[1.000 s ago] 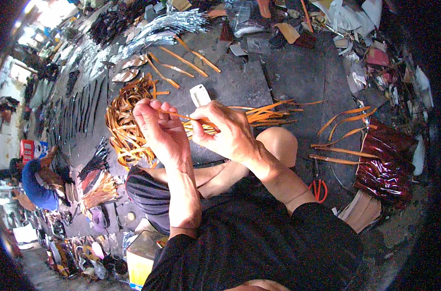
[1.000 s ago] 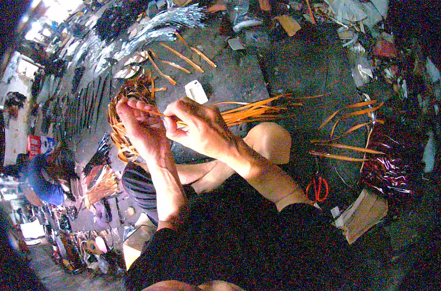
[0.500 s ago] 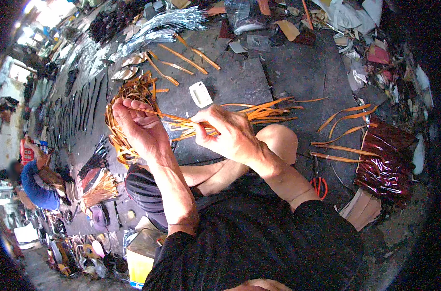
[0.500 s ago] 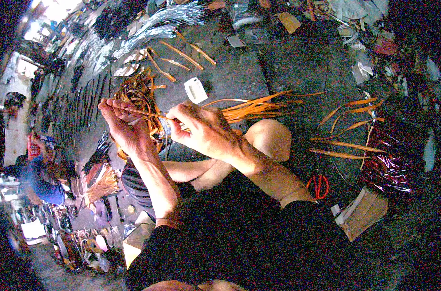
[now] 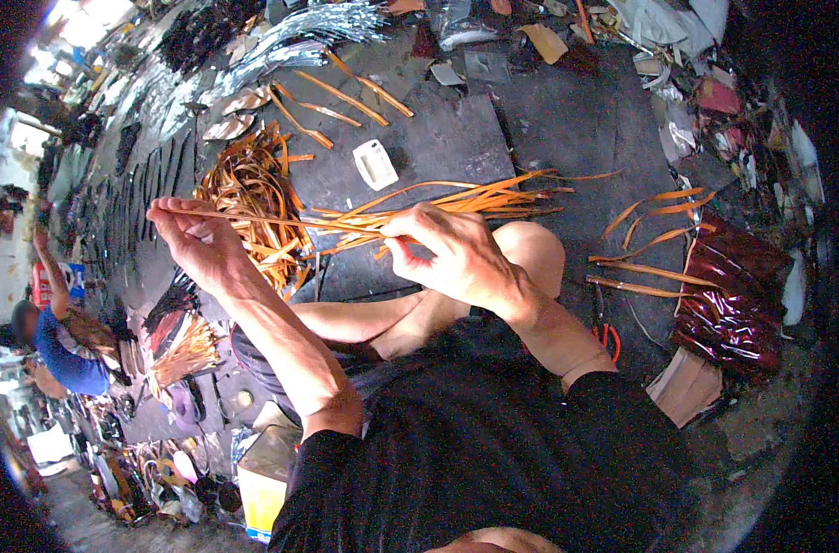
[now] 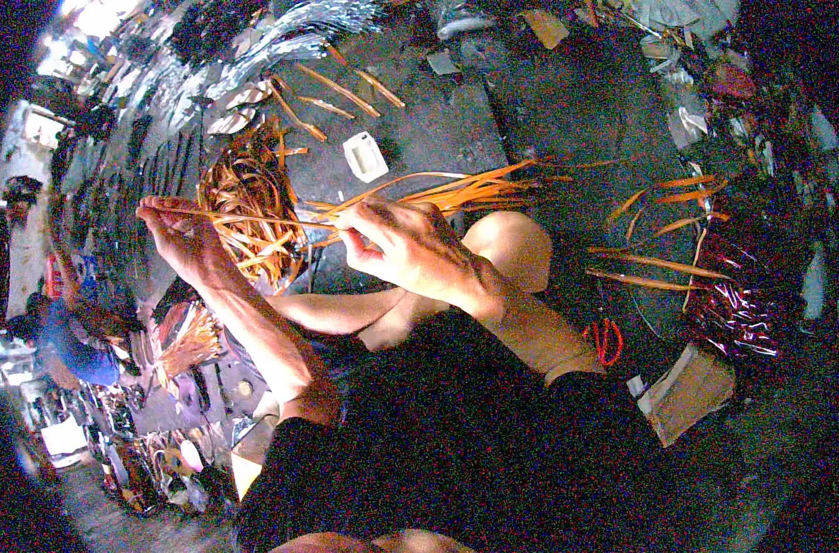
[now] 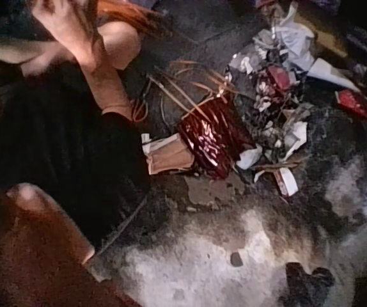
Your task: The person sits on the floor and repeatedly picks up thin orange cables, aligns them, and places them into a growing pile. The person handles the cables by hand without using tools.
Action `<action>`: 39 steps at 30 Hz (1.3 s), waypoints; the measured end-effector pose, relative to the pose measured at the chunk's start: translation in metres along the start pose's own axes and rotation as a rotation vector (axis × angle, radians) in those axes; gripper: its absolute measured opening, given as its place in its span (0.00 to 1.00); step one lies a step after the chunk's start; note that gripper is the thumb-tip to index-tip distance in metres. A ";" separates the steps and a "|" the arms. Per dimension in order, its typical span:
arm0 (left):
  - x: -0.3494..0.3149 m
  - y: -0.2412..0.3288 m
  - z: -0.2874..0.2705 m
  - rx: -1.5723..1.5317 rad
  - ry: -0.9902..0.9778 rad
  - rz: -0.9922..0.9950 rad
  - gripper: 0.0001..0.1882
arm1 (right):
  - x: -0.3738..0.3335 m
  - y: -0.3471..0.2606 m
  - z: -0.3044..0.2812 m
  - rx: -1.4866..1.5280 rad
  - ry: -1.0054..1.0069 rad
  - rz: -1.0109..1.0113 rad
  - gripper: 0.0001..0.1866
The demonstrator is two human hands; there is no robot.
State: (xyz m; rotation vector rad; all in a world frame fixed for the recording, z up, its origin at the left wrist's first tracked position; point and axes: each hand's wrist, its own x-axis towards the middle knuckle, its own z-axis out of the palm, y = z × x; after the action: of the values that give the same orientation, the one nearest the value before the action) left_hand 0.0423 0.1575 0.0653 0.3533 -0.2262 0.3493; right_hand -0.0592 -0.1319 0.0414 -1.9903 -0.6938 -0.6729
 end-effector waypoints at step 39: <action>0.077 0.074 -0.168 0.387 0.205 0.005 0.11 | -0.061 0.006 -0.054 -0.096 -0.160 0.258 0.12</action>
State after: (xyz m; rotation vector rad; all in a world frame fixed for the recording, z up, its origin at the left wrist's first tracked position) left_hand 0.1113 0.3082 -0.0453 0.6935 0.0443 0.4317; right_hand -0.1073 -0.1946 0.0205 -2.1925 -0.4923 -0.4023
